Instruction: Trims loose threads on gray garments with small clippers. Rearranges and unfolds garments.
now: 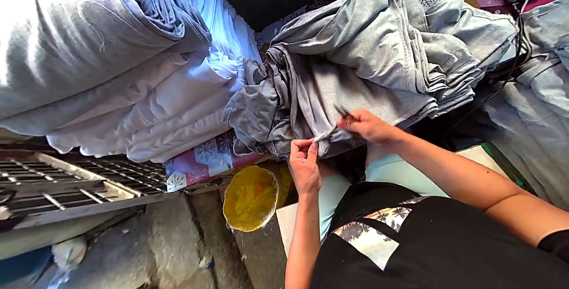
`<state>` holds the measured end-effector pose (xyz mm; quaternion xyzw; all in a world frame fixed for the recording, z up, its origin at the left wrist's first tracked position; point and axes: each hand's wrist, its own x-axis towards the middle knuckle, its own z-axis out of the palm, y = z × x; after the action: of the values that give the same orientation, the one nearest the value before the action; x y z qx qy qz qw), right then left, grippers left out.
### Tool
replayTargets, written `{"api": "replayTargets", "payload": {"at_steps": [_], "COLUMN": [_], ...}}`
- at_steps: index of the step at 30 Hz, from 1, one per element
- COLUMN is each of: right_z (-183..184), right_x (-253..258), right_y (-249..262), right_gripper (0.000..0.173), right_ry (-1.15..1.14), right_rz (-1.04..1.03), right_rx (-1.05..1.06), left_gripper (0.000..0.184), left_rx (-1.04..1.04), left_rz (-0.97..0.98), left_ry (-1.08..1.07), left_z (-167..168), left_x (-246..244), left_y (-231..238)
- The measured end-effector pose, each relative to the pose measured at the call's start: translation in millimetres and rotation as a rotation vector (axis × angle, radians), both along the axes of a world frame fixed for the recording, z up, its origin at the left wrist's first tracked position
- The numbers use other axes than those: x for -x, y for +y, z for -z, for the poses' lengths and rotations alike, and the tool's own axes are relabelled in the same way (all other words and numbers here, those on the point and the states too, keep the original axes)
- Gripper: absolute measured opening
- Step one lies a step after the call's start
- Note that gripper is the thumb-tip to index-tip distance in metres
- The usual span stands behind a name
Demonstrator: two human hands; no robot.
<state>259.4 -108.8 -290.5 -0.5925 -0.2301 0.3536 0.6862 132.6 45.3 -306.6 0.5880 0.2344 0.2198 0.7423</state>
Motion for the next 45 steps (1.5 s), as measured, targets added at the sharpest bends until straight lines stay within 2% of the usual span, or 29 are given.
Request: {"api": "replayTargets", "payload": {"at_steps": [1, 2, 3, 5, 6, 7, 9, 11, 13, 14, 16, 19, 24, 26, 29, 31, 37, 39, 42, 45], "right_z": [-8, -9, -4, 14, 21, 24, 20, 16, 13, 12, 17, 14, 5, 11, 11, 10, 11, 7, 5, 6], "right_x": [-9, -18, -27, -33, -29, -23, -6, 3, -5, -11, -23, -18, 18, 23, 22, 21, 19, 21, 29, 32], "right_y": [-1, -2, -2, -1, -1, 1, 8, 18, 25, 27, 25, 11, 3, 9, 11, 9, 6, 7, 12, 15], "right_gripper": [0.029, 0.032, 0.034, 0.032, 0.029, 0.031, 0.039, 0.022, 0.013, 0.013, 0.013, 0.015, 0.018, 0.014, 0.012, 0.012, 0.007, 0.007, 0.006, 0.009], "right_ry": [0.157, 0.216, 0.148, -0.281, -0.503, -0.652, -0.751, -0.613, -0.281, -0.133, -0.068, -0.236, -0.484, -0.458, -0.235, -0.235, -0.847, -0.946, -0.976, -0.829], "right_rz": [0.013, 0.028, 0.024, 0.055, 0.097, 0.134, 0.108, 0.030, 0.032, 0.100, 0.244, 0.350, 0.211, 0.224, 0.214, 0.182, 0.203, 0.217, 0.218, 0.192], "right_rx": [0.032, 0.097, 0.198, 0.442, 0.485, 0.438, 0.312, 0.229, 0.172, 0.168, 0.190, 0.253, 0.309, 0.257, 0.183, 0.153, 0.166, 0.195, 0.241, 0.261], "left_gripper": [0.015, 0.016, 0.015, 0.011, 0.011, 0.013, 0.025, 0.040, 0.045, 0.042, 0.027, 0.023, 0.022, 0.020, 0.011, 0.010, 0.009, 0.007, 0.005, 0.010], "left_rx": [0.023, 0.023, 0.002, -0.102, -0.154, -0.191, -0.256, -0.340, -0.359, -0.349, -0.316, -0.306, -0.373, -0.398, -0.379, -0.374, -0.362, -0.374, -0.337, -0.232], "left_rz": [0.066, 0.124, 0.170, 0.227, 0.232, 0.229, 0.232, 0.255, 0.283, 0.292, 0.292, 0.259, 0.245, 0.235, 0.201, 0.183, 0.118, 0.128, 0.148, 0.161], "left_ry": [0.035, 0.068, 0.107, 0.220, 0.263, 0.287, 0.317, 0.316, 0.290, 0.278, 0.270, 0.267, 0.205, 0.198, 0.164, 0.133, 0.112, 0.114, 0.132, 0.126], "left_z": [-5, -9, -11, -13, -13, -14, -17, -19, -18, -17, -17, -16, -14, -14, -12, -10, -4, -4, -4, 2], "left_x": [-3, -5, -7, -11, -12, -13, -13, -10, -8, -7, -5, -5, -4, -4, -4, -3, -3, -3, -4, -6], "left_y": [6, 11, 14, 16, 15, 14, 9, 5, 6, 6, 5, 1, -9, -11, -10, -8, -8, -10, -14, -16]}}
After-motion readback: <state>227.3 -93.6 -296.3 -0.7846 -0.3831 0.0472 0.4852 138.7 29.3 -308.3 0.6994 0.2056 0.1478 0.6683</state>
